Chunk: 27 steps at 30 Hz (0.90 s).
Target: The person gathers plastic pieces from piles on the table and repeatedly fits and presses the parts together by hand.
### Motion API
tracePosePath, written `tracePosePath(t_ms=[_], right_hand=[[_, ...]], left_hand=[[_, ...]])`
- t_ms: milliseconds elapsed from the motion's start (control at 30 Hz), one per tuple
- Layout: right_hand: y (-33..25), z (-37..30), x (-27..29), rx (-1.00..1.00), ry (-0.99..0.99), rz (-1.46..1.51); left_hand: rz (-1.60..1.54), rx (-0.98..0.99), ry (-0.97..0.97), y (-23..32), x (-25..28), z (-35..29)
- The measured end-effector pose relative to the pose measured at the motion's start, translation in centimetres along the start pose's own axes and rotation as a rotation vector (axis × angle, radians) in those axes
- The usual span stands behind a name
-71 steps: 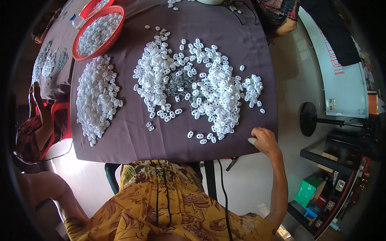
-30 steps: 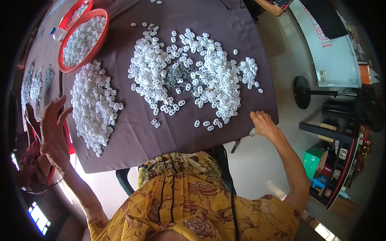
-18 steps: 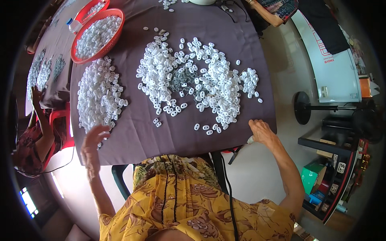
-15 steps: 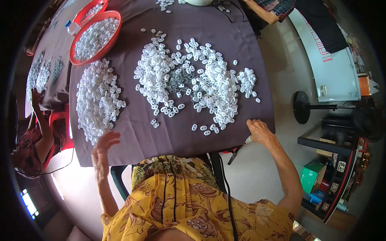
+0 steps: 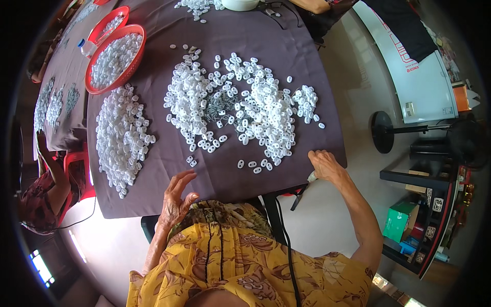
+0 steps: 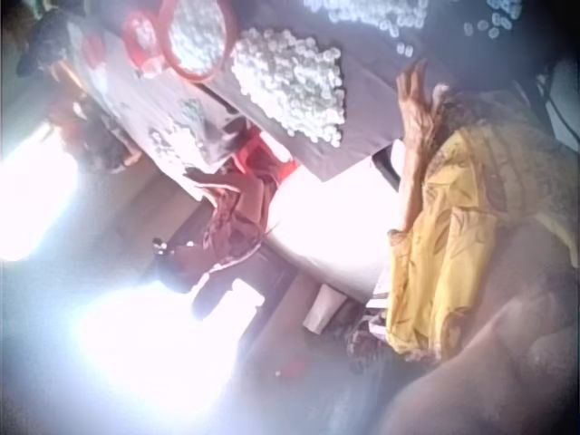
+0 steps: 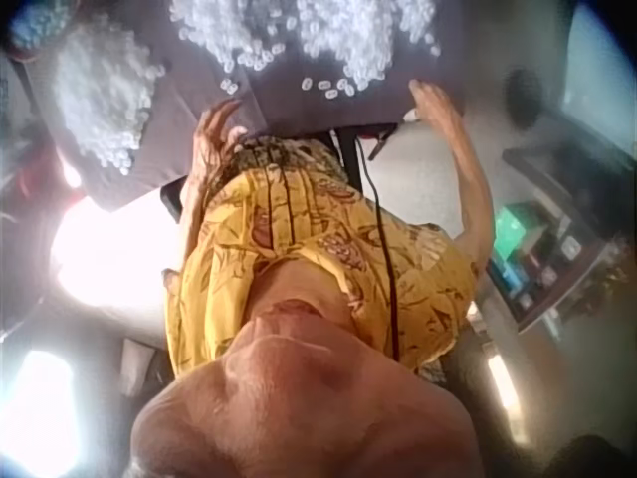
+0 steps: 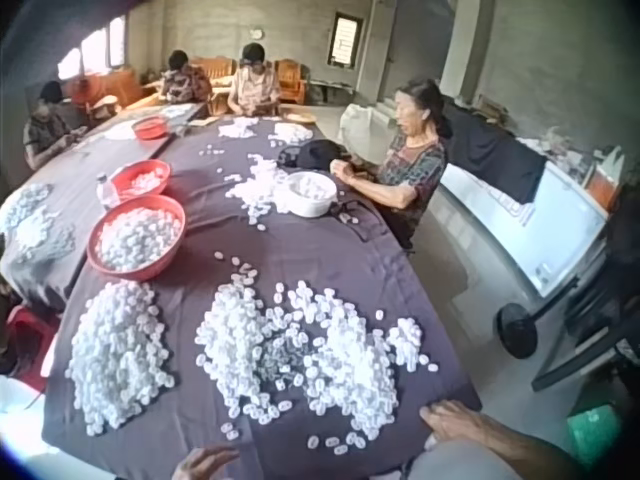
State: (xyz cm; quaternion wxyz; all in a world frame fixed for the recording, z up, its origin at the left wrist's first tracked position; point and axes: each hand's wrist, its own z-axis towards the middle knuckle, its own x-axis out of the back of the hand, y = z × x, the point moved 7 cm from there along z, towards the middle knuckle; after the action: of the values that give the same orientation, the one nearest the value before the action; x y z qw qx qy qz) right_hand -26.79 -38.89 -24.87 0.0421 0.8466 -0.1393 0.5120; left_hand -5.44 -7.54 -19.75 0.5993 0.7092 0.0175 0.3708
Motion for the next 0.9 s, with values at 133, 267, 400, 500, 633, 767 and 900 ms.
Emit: tracePosePath(t_ms=[133,267,400,500,633,767,900], right_hand=[[-0.2,-0.2,0.4,-0.005,0.029,0.009],[0.2,-0.2,-0.1,-0.017,0.004,-0.022],[0.0,-0.2,0.1,-0.018,0.029,-0.001],[0.0,-0.2,0.3,-0.038,0.033,0.001],[0.4,-0.3,1.4,-0.076,-0.058,0.092],[1.3,0.7,8.2,-0.101,0.423,0.267],[2.7,3.6,11.2,-0.053,0.681,0.110]], left_hand=[[0.056,-0.042,-0.017,-0.1,-0.7,-0.1],[0.031,-0.007,-0.020,-0.6,-0.6,-0.7],[0.018,0.024,0.020,-1.1,-0.1,-0.9],[0.001,0.032,0.055,-1.5,0.1,-1.1],[-0.002,0.045,0.069,-1.7,0.1,-0.7],[0.012,0.057,0.057,-1.5,0.2,-0.1],[0.050,0.019,0.042,-1.4,0.2,0.6]])
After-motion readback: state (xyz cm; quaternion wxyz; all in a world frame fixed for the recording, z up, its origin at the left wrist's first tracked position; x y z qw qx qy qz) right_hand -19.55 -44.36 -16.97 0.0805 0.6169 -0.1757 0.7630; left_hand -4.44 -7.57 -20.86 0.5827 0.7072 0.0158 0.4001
